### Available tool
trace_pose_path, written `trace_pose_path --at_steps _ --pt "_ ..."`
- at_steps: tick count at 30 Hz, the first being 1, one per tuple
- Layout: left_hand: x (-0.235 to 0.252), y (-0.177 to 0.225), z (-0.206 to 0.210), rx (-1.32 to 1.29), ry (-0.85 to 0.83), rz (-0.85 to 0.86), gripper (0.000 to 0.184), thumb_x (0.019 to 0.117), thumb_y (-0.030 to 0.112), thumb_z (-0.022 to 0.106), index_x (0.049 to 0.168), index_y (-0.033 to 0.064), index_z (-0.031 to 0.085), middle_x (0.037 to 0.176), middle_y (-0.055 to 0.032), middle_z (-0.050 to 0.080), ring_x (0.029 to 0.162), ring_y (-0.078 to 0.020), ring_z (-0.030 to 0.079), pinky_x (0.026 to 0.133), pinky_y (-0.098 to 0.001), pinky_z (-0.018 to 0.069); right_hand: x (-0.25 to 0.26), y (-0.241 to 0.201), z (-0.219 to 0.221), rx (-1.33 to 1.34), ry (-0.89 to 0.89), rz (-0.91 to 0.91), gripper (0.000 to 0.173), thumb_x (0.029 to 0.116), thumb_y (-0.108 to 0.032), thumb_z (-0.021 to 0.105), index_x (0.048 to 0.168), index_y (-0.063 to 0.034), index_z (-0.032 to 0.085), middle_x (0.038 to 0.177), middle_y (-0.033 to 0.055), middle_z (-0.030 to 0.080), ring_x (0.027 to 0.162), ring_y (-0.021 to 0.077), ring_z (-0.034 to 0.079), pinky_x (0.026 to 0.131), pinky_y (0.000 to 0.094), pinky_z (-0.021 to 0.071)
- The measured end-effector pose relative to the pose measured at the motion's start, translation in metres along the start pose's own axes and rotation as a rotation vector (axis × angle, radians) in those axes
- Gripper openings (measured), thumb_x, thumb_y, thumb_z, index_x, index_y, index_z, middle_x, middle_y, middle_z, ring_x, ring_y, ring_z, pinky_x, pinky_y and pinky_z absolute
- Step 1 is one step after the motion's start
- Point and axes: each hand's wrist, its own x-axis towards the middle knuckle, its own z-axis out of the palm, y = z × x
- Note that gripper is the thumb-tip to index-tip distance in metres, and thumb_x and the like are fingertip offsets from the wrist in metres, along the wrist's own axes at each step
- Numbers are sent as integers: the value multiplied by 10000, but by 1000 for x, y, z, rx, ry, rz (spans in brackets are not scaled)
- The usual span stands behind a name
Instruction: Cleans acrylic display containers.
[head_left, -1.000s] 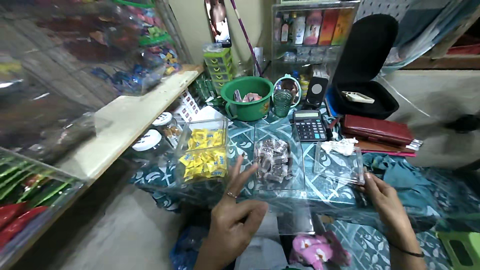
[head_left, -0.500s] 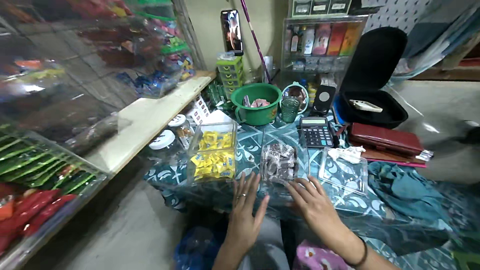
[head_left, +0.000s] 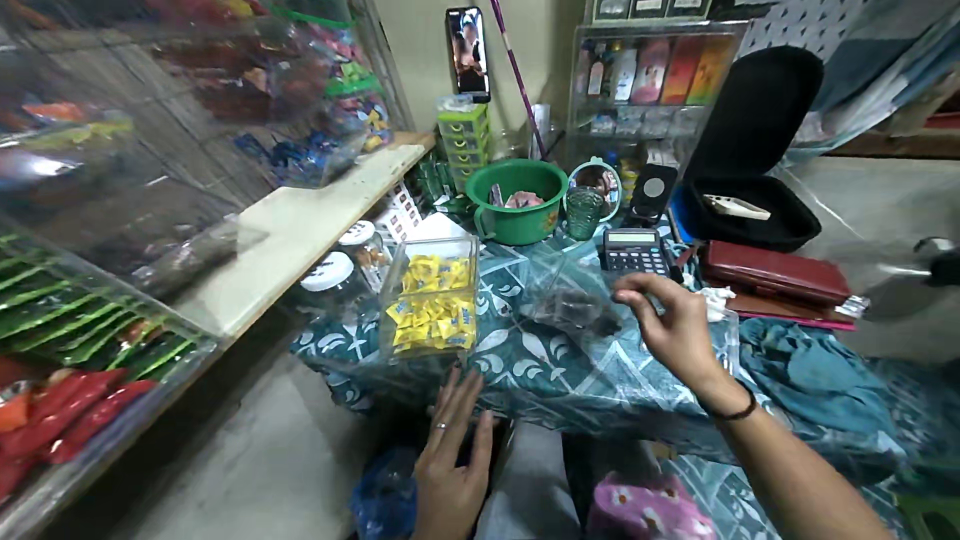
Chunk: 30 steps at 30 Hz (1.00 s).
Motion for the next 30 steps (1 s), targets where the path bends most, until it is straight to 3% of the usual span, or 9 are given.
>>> trace_pose_path --at_steps 10,18,23,26,28,30 --pt "-15 -6 -9 -8 -7 -35 339 1013 201 575 1241 -25 683 1305 -162 674 1365 -220 533 1152 -328 416 36 2 13 401 -71 412 243 1064 -161 521 1158 2 676 993 56 717 860 80 671 823 301 559" --pt "-24 -12 -15 -26 -22 -64 349 1016 206 575 1244 -37 679 1309 -174 668 1340 -191 556 1129 -297 439 40 25 14 579 73 716 282 1081 -237 507 1196 -16 640 935 -4 677 765 29 641 756 231 558" --pt "-19 -11 -14 -20 -32 -53 345 1008 184 573 1232 -55 680 1295 -186 673 1336 -187 560 1126 -285 434 39 40 11 739 148 873 290 1094 -248 475 1235 -36 612 966 -35 696 809 9 667 771 205 565" --pt "-11 -7 -8 49 -25 -55 337 988 159 581 1215 -65 689 1250 -196 691 1246 -183 628 1068 -262 478 39 50 9 877 210 946 237 1097 -235 462 1196 -74 605 931 -54 689 771 2 664 722 184 566" --pt "-1 -9 3 219 44 -4 314 957 162 615 1175 -38 722 1120 -197 720 1095 -238 669 981 -286 509 37 51 4 941 231 959 219 1101 -246 446 1166 -109 604 893 -73 683 741 2 661 708 191 574" --pt "13 -17 15 360 111 102 281 944 190 658 1151 24 751 1118 -214 690 1131 -356 598 1024 -400 450 36 50 -1 982 259 942 210 1103 -246 438 1145 -127 606 871 -83 682 729 -1 662 709 190 577"
